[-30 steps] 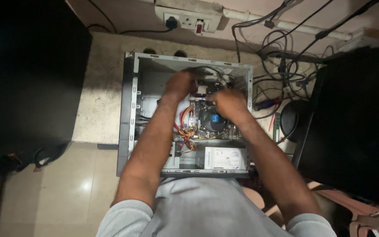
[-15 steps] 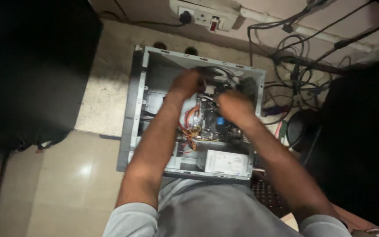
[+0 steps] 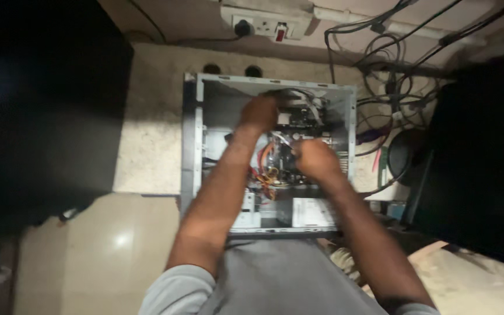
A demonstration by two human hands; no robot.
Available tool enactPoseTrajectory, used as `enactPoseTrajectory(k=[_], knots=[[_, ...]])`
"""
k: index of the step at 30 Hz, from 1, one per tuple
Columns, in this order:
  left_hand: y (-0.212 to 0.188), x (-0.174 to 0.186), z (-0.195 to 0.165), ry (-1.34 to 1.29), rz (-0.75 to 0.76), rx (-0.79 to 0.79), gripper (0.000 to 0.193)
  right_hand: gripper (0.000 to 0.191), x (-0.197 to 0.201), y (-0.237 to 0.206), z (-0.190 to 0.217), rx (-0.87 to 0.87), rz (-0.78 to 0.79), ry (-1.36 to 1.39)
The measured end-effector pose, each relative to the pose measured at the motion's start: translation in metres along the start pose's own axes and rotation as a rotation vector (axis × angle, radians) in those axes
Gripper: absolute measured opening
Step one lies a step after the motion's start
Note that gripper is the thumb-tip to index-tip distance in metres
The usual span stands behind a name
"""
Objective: The person works inside an open desktop computer case placed on a workbench. They use a screwdriver to loosen, adjust, and reposition internal components and cables around the motherboard and cooling fan, steadying parts with the other hand while working through the interior of the case.
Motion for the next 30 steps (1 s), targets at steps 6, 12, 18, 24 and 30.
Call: enactPoseTrajectory(k=[6,12,18,24,30], knots=[[0.006,0.001,-0.036,-0.07,-0.096,-0.087,0.048,0.034,0.037,-0.023,-0.033,0.089,-0.062,0.025],[0.013,0.001,-0.054,0.009,-0.088,-0.098,0.042,0.031,0.086,-0.023,-0.074,0.097,-0.205,0.0],[0.014,0.025,-0.058,0.034,-0.049,0.022,0.031,0.017,0.054,0.009,-0.058,-0.083,-0.208,0.061],[0.021,0.025,-0.061,0.146,0.1,0.263,0.03,0.017,0.039,0.023,-0.059,-0.172,-0.197,0.089],[0.009,0.038,-0.074,0.174,0.0,0.346,0.04,0.016,0.035,0.022,-0.073,-0.143,-0.183,0.127]])
Point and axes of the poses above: each hand's wrist, its own y-axis towards the middle knuckle, its own x-axis out of the back of the hand, z = x × y, the point moved 7 cm from there along y, towards the middle knuckle, and after that the axes turned 15 degrees about -x, right-handed, at the moved point
